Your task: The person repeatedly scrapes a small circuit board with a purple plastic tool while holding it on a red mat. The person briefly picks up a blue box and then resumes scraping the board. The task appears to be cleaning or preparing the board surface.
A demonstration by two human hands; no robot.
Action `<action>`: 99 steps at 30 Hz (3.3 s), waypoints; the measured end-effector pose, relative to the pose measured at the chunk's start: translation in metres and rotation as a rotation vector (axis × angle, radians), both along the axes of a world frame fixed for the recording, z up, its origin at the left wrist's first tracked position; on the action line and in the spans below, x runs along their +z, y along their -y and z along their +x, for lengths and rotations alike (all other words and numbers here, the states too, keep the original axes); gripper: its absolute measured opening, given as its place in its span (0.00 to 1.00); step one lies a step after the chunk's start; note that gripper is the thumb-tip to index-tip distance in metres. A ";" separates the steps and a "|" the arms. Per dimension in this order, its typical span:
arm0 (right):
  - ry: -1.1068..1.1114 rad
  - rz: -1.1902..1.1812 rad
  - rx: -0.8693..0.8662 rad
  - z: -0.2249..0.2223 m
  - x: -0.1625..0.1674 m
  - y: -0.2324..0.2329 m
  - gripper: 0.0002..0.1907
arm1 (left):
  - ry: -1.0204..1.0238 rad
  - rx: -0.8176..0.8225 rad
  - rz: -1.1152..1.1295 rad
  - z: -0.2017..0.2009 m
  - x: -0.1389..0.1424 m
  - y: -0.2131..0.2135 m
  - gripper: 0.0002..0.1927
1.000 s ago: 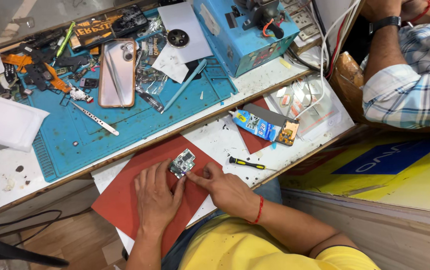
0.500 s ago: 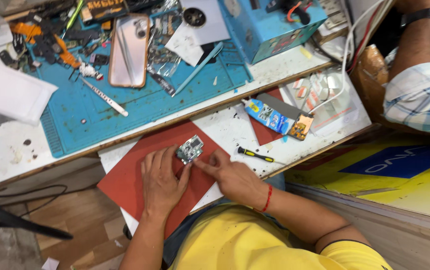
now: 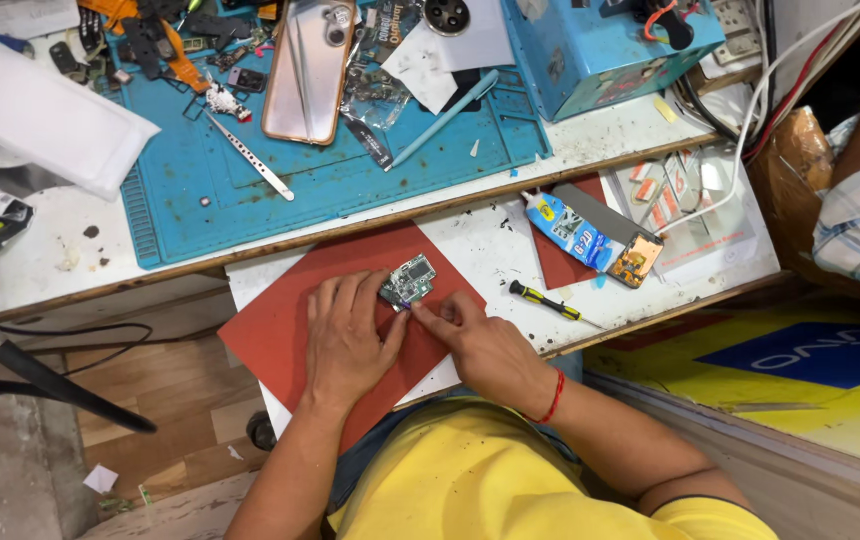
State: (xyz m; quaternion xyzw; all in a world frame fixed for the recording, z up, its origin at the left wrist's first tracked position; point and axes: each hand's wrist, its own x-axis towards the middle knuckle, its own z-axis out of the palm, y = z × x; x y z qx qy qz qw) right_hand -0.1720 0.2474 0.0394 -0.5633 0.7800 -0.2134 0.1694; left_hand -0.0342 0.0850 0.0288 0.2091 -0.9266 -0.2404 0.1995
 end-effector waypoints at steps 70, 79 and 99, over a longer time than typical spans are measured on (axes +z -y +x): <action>0.004 0.046 0.116 -0.005 0.001 -0.002 0.33 | 0.002 0.020 -0.102 0.007 -0.018 -0.006 0.24; 0.024 0.294 0.063 0.002 0.007 -0.012 0.40 | -0.004 0.013 -0.126 0.007 -0.019 -0.005 0.26; -0.032 0.056 0.010 0.002 0.001 0.003 0.35 | -0.019 0.020 -0.043 0.009 -0.017 -0.002 0.25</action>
